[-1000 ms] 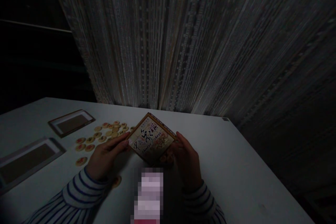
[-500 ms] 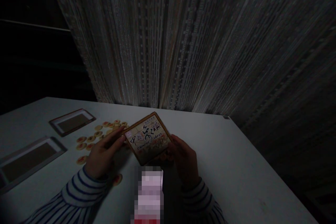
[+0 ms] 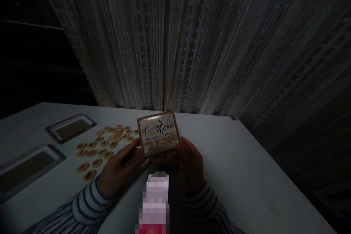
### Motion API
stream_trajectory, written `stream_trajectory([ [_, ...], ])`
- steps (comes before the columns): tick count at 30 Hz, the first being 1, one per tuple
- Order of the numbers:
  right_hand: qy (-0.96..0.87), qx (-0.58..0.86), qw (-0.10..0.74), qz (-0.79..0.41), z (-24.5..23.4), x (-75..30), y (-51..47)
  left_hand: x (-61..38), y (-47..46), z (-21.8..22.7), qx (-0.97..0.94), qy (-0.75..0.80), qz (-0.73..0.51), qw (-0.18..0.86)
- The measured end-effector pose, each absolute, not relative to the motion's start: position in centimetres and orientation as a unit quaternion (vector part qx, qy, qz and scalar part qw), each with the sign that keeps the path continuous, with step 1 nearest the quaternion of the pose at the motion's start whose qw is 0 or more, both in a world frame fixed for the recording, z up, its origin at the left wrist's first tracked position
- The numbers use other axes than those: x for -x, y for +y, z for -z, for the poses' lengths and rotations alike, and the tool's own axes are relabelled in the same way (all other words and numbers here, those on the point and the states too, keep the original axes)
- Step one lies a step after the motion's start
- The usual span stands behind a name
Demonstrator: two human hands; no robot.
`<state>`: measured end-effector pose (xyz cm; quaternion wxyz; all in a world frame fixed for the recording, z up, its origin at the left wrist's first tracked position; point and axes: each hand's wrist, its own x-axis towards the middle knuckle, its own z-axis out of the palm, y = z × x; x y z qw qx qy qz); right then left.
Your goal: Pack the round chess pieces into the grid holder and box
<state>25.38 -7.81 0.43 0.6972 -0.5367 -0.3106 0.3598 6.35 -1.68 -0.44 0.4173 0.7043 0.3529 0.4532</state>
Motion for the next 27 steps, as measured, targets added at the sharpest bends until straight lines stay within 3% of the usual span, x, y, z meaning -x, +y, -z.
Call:
stream_trajectory([
  [9,-0.453,0.526,0.653,-0.303,0.4,-25.3,-7.9,-6.2,-1.1,1.1,-0.741,0.347,-0.473,0.328],
  [20,-0.649,0.578,0.495,-0.01,-0.7,-25.3,-8.3,-6.2,-0.4,1.1,-0.741,0.354,-0.487,0.298],
  [27,-0.649,0.594,0.472,0.053,-0.7,-27.3,-8.6,-7.8,-0.6,-1.2,-0.755,0.345,-0.454,0.325],
])
